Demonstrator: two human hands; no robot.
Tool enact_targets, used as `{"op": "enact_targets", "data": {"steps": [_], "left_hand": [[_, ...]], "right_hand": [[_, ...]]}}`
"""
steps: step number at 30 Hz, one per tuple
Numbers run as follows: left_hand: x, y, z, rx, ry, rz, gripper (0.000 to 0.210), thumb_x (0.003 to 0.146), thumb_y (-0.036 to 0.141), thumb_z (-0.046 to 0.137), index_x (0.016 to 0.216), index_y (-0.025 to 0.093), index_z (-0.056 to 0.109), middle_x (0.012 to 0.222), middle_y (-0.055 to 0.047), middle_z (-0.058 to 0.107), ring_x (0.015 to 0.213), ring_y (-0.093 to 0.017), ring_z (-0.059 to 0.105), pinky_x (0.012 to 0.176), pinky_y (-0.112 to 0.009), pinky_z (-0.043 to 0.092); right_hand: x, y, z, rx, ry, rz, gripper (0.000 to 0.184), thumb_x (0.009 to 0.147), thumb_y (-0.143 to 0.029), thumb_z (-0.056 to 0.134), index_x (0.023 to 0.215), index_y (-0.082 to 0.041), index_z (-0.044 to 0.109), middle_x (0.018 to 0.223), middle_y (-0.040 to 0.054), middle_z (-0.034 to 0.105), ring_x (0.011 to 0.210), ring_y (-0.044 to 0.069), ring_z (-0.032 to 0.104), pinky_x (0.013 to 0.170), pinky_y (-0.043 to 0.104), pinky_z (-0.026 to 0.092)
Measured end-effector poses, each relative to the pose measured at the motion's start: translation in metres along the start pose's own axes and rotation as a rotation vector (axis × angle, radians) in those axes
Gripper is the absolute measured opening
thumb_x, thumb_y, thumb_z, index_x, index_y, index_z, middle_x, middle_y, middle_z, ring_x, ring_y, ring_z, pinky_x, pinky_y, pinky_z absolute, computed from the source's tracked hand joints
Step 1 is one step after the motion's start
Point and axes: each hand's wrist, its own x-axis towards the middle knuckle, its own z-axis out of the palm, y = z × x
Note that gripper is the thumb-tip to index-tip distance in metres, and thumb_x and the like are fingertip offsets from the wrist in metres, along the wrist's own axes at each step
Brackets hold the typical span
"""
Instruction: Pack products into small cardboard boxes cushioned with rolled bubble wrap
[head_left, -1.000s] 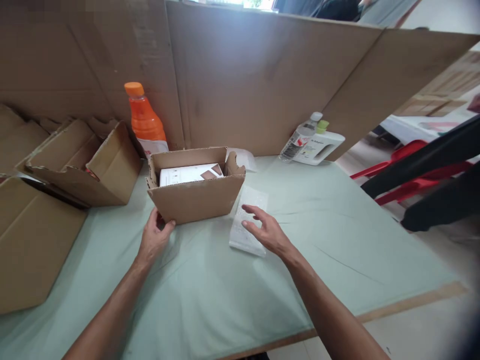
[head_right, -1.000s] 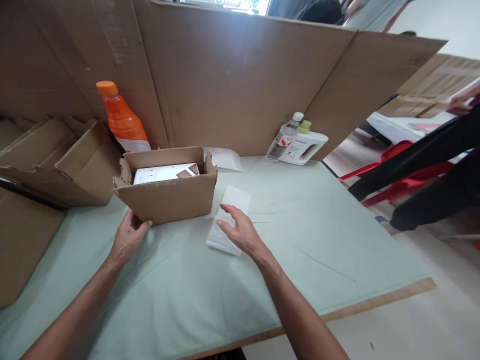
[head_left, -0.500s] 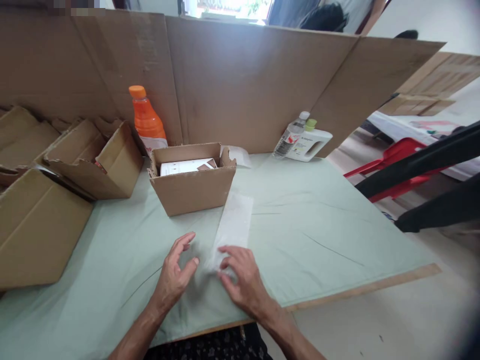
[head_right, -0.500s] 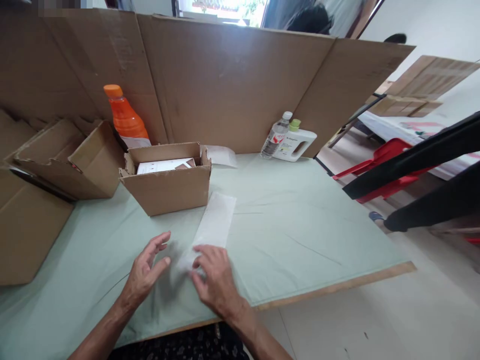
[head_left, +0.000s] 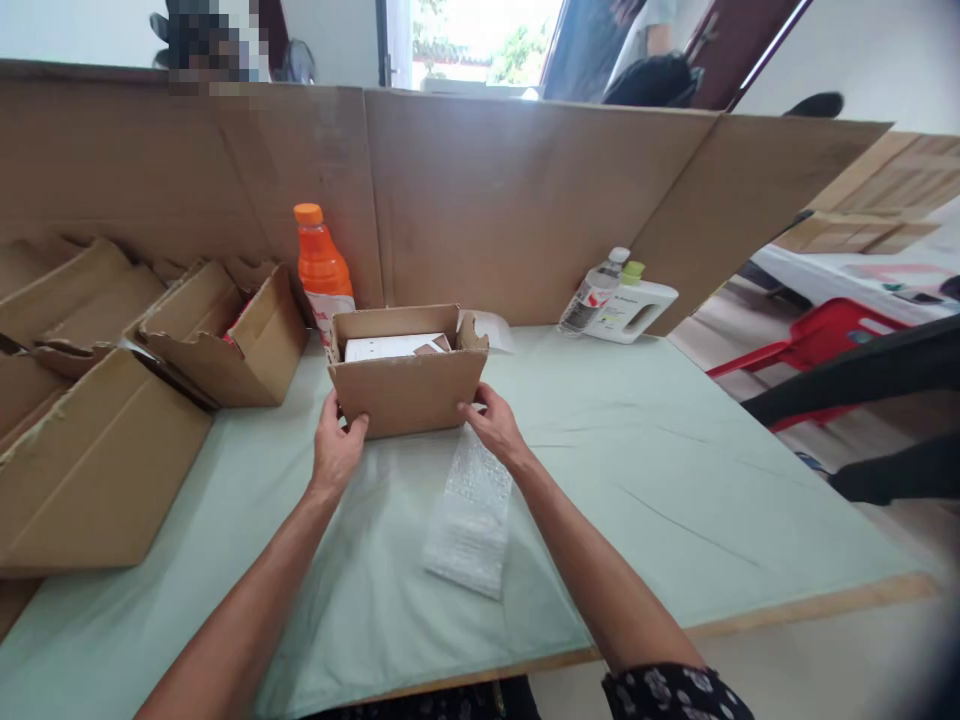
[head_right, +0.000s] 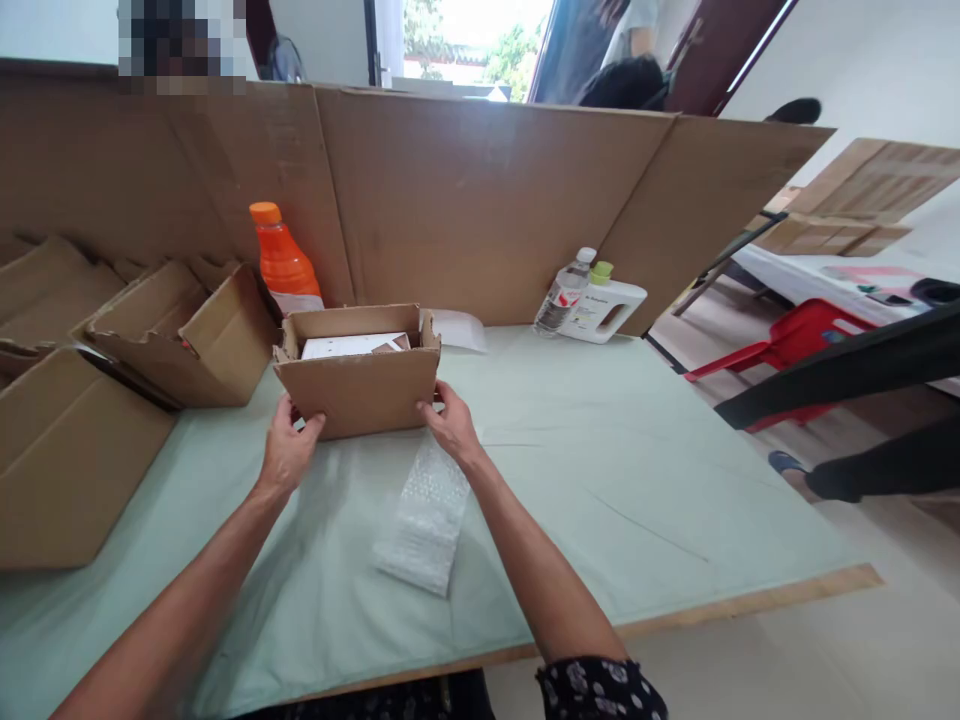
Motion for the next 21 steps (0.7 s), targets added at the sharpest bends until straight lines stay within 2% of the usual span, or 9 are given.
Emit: {"op": "enact_targets", "data": {"steps": [3, 6, 8, 9, 11, 13, 15, 18, 21], "left_hand": [[0.023, -0.007, 0.012, 0.032, 0.034, 0.004, 0.05, 0.078, 0.02, 0.059, 0.127, 0.016, 0.055, 0.119, -0.011, 0.067, 0.109, -0.023, 0.064, 0.102, -0.04, 0.049], [0.023, -0.011, 0.011, 0.072, 0.088, -0.007, 0.064, 0.078, 0.02, 0.061, 0.139, 0.014, 0.046, 0.136, -0.016, 0.057, 0.122, -0.026, 0.058, 0.108, -0.043, 0.044], [0.0, -0.011, 0.009, 0.116, 0.1, 0.016, 0.072, 0.078, 0.023, 0.063, 0.146, 0.015, 0.039, 0.144, -0.018, 0.05, 0.131, -0.029, 0.051, 0.112, -0.045, 0.039], [-0.018, -0.011, 0.009, 0.154, 0.067, 0.04, 0.072, 0.078, 0.025, 0.065, 0.146, 0.015, 0.04, 0.144, -0.018, 0.051, 0.132, -0.03, 0.05, 0.113, -0.046, 0.038], [-0.061, -0.011, 0.013, 0.297, -0.139, 0.107, 0.063, 0.079, 0.027, 0.064, 0.139, 0.016, 0.049, 0.133, -0.017, 0.059, 0.125, -0.032, 0.055, 0.108, -0.049, 0.042], [-0.103, -0.01, 0.021, 0.431, -0.385, 0.155, 0.054, 0.076, 0.024, 0.065, 0.13, 0.018, 0.058, 0.116, -0.014, 0.068, 0.111, -0.033, 0.061, 0.1, -0.051, 0.046], [-0.135, -0.005, 0.026, 0.464, -0.5, 0.178, 0.045, 0.074, 0.017, 0.063, 0.119, 0.019, 0.065, 0.097, -0.01, 0.071, 0.096, -0.03, 0.064, 0.09, -0.048, 0.05], [-0.161, 0.007, 0.014, 0.421, -0.508, 0.221, 0.036, 0.081, 0.011, 0.054, 0.114, 0.019, 0.066, 0.084, -0.006, 0.068, 0.083, -0.024, 0.063, 0.079, -0.039, 0.052], [-0.172, 0.02, -0.016, 0.322, -0.4, 0.335, 0.035, 0.09, 0.014, 0.051, 0.123, 0.021, 0.06, 0.086, -0.005, 0.065, 0.082, -0.02, 0.062, 0.078, -0.034, 0.052]], "right_hand": [[0.027, 0.006, 0.015, -0.039, -0.031, -0.006, 0.044, 0.088, -0.028, 0.05, 0.13, -0.019, 0.058, 0.114, 0.0076, 0.074, 0.1, 0.022, 0.069, 0.081, 0.034, 0.057], [0.03, 0.019, 0.006, -0.137, -0.05, 0.012, 0.047, 0.088, -0.027, 0.053, 0.134, -0.018, 0.056, 0.128, 0.0104, 0.069, 0.112, 0.024, 0.066, 0.093, 0.038, 0.054], [0.019, 0.031, -0.008, -0.237, -0.038, 0.042, 0.047, 0.084, -0.03, 0.062, 0.129, -0.014, 0.06, 0.134, 0.0163, 0.065, 0.121, 0.031, 0.06, 0.101, 0.047, 0.048], [0.009, 0.037, -0.016, -0.288, -0.029, 0.056, 0.046, 0.081, -0.03, 0.066, 0.124, -0.013, 0.063, 0.134, 0.0191, 0.064, 0.125, 0.035, 0.058, 0.104, 0.052, 0.044], [-0.013, 0.046, -0.028, -0.376, -0.022, 0.067, 0.037, 0.077, -0.028, 0.071, 0.111, -0.014, 0.069, 0.132, 0.0211, 0.064, 0.126, 0.04, 0.055, 0.105, 0.059, 0.04], [-0.034, 0.048, -0.034, -0.43, -0.035, 0.041, 0.022, 0.078, -0.025, 0.068, 0.098, -0.017, 0.07, 0.128, 0.0185, 0.066, 0.124, 0.039, 0.056, 0.102, 0.058, 0.041], [-0.048, 0.042, -0.033, -0.457, -0.054, -0.015, 0.011, 0.082, -0.021, 0.063, 0.091, -0.019, 0.069, 0.125, 0.0148, 0.068, 0.122, 0.035, 0.057, 0.101, 0.053, 0.042], [-0.049, 0.019, -0.016, -0.464, -0.074, -0.119, 0.012, 0.087, -0.019, 0.059, 0.095, -0.02, 0.068, 0.125, 0.0116, 0.068, 0.12, 0.03, 0.057, 0.1, 0.048, 0.042], [-0.033, -0.007, 0.014, -0.452, -0.107, -0.213, 0.014, 0.091, -0.02, 0.058, 0.101, -0.022, 0.068, 0.124, 0.0093, 0.069, 0.117, 0.027, 0.058, 0.099, 0.044, 0.041]]}}
